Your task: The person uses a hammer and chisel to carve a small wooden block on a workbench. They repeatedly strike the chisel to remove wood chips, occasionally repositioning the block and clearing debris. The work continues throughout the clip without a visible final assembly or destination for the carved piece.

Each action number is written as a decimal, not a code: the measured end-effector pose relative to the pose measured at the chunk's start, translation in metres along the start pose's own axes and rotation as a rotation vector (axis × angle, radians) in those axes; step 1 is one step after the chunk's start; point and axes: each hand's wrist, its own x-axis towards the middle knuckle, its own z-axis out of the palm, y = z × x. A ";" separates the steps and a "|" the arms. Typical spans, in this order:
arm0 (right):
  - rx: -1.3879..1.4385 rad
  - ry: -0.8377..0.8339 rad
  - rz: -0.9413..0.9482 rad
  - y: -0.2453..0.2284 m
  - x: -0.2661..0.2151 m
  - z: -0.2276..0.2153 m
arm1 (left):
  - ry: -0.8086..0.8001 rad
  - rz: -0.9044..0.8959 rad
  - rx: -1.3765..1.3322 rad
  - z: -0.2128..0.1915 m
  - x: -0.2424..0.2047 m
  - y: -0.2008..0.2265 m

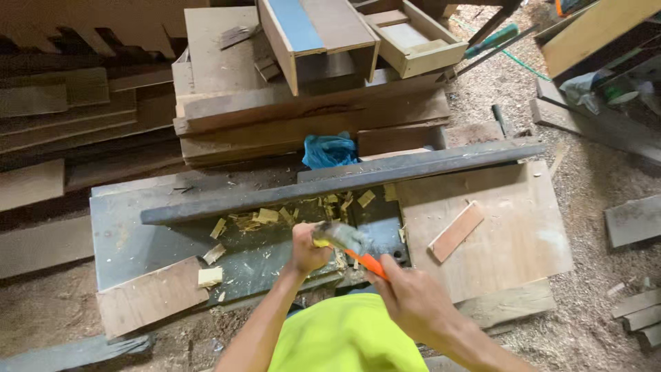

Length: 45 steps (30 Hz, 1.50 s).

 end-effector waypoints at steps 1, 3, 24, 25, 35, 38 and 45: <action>0.039 -0.015 0.014 0.000 -0.002 -0.005 | 0.017 -0.004 -0.014 -0.002 0.000 0.001; 0.123 0.119 -0.036 -0.001 -0.013 -0.017 | 0.038 -0.071 -0.024 -0.010 -0.002 0.007; 0.161 0.205 -0.054 -0.004 -0.020 -0.025 | 0.056 -0.157 -0.107 -0.009 0.003 0.011; 0.243 0.258 -0.037 -0.002 -0.024 -0.023 | 0.059 -0.163 -0.080 -0.008 0.002 0.010; 0.007 -0.063 0.167 0.003 0.000 0.015 | 0.047 -0.073 -0.032 -0.017 -0.003 0.007; 0.008 -0.105 0.199 0.005 -0.003 0.000 | 0.038 -0.152 -0.120 -0.010 0.002 0.009; 0.390 0.181 0.023 0.035 -0.034 -0.012 | 0.104 -0.167 -0.057 -0.011 0.006 0.018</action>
